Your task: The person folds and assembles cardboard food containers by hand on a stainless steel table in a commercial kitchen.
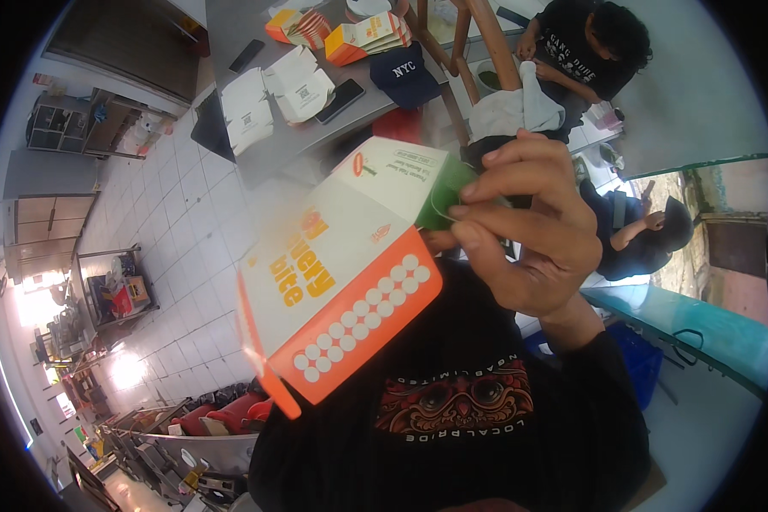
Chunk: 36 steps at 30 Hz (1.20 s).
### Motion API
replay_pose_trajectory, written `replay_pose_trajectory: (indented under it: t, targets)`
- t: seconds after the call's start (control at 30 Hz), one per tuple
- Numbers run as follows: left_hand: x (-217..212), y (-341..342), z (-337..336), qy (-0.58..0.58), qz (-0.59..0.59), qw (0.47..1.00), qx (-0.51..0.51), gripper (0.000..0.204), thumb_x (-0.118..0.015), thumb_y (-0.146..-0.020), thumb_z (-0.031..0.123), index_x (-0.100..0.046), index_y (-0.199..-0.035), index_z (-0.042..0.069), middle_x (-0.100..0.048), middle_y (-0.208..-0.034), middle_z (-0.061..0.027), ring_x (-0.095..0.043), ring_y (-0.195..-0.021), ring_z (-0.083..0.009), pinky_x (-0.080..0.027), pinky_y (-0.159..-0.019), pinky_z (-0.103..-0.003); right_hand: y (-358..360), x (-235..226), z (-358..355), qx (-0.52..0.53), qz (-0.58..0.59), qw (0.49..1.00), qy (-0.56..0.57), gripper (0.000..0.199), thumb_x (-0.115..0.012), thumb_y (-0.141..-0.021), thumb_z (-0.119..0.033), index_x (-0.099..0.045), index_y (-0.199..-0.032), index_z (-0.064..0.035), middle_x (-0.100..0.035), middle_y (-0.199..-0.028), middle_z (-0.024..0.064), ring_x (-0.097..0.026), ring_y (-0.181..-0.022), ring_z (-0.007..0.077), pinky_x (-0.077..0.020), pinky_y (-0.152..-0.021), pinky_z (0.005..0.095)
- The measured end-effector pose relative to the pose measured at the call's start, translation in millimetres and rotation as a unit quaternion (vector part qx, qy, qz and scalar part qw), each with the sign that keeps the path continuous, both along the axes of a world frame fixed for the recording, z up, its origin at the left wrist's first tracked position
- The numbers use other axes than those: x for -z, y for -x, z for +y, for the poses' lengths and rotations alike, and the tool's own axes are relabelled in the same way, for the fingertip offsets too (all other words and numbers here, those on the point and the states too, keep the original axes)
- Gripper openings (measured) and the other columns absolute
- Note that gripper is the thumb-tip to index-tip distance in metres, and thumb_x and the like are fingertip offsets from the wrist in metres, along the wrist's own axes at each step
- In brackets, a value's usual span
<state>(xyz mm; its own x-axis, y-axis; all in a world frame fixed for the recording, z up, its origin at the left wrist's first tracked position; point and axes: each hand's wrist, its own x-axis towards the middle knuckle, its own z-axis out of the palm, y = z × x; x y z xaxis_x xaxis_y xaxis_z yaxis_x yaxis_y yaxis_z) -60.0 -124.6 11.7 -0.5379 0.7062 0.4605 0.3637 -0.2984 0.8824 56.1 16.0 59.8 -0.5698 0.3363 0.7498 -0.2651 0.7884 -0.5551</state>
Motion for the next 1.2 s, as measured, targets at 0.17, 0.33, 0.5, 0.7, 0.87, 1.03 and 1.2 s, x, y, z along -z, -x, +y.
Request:
replay_pose_trajectory:
  t: [0.17, 0.33, 0.5, 0.7, 0.87, 1.03, 1.2]
  targets:
    - [18.5, -10.1, 16.9, -0.032, -0.112, 0.989, 0.087, 0.034, -0.065, -0.097, 0.013, -0.056, -0.127, 0.002, -0.062, -0.112, -0.0058, -0.06, -0.103, -0.0157, -0.05, -0.089, -0.033, -8.2, 10.7, 6.5, 0.032, -0.044, 0.998, -0.009, 0.015, -0.079, -0.072, -0.006, -0.076, -0.086, -0.0036, -0.069, -0.099, 0.0104, -0.059, -0.102, 0.0308, -0.0429, -0.096, 0.047]
    - [26.9, -30.2, 29.8, -0.087, -0.35, 0.932, 0.043, 0.033, -0.064, -0.097, 0.012, -0.055, -0.128, 0.003, -0.062, -0.114, -0.0059, -0.06, -0.106, -0.0158, -0.05, -0.091, -0.033, 0.3, 43.3, -0.6, 0.117, -0.037, 0.989, -0.08, 0.013, -0.079, -0.072, -0.009, -0.076, -0.084, -0.0069, -0.066, -0.113, 0.0094, -0.06, -0.106, 0.0321, -0.0431, -0.098, 0.0458]
    - [14.6, -34.8, 41.7, -0.11, -0.425, 0.899, -0.004, 0.026, -0.059, -0.1, 0.011, -0.057, -0.125, 0.002, -0.064, -0.116, -0.0053, -0.06, -0.11, -0.0152, -0.049, -0.095, -0.034, 10.6, 60.0, 1.5, 0.092, 0.033, 0.995, 0.003, 0.013, -0.078, -0.073, -0.005, -0.075, -0.086, -0.0039, -0.061, -0.125, 0.0212, -0.061, -0.111, 0.0385, -0.0499, -0.094, 0.0443]
    - [42.5, -12.5, 31.3, 0.024, 0.031, 0.989, -0.139, 0.058, -0.086, -0.074, 0.006, -0.058, -0.124, -0.003, -0.065, -0.109, -0.0134, -0.063, -0.084, -0.0197, -0.05, -0.075, -0.033, 6.6, 98.7, 22.5, 0.023, 0.146, 0.899, 0.413, 0.013, -0.075, -0.082, 0.003, -0.07, -0.094, 0.0003, -0.064, -0.123, 0.021, -0.068, -0.102, 0.0255, -0.0563, -0.087, 0.0331]
    - [28.8, 17.8, 43.0, 0.142, 0.0, 0.975, -0.173, 0.053, -0.082, -0.08, 0.005, -0.054, -0.125, 0.0, -0.054, -0.13, -0.0166, -0.066, -0.098, -0.0205, -0.054, -0.073, -0.029, -21.9, 139.0, 30.1, -0.077, 0.205, 0.717, 0.661, 0.009, -0.068, -0.09, 0.001, -0.061, -0.087, -0.0041, -0.068, -0.115, 0.0151, -0.068, -0.1, 0.02, -0.0547, -0.086, 0.0312]
    - [45.0, 16.1, 53.8, 0.171, -0.169, 0.97, -0.02, 0.039, -0.073, -0.084, 0.001, -0.063, -0.122, -0.001, -0.065, -0.11, -0.0101, -0.071, -0.089, -0.0161, -0.058, -0.076, -0.028, -26.3, 169.8, 33.1, -0.163, 0.182, 0.684, 0.687, 0.013, -0.067, -0.094, -0.006, -0.058, -0.084, -0.0064, -0.069, -0.109, 0.0121, -0.067, -0.099, 0.0191, -0.0532, -0.087, 0.032]
    - [41.0, 9.4, 66.4, 0.13, -0.113, 0.983, -0.055, 0.036, -0.071, -0.083, -0.001, -0.067, -0.119, -0.001, -0.065, -0.11, -0.0089, -0.07, -0.088, -0.0132, -0.058, -0.071, -0.024, -29.2, 205.8, 36.9, -0.073, 0.114, 0.646, 0.751, 0.01, -0.068, -0.094, -0.01, -0.06, -0.1, -0.0064, -0.066, -0.113, 0.0108, -0.064, -0.107, 0.0165, -0.0513, -0.09, 0.033]
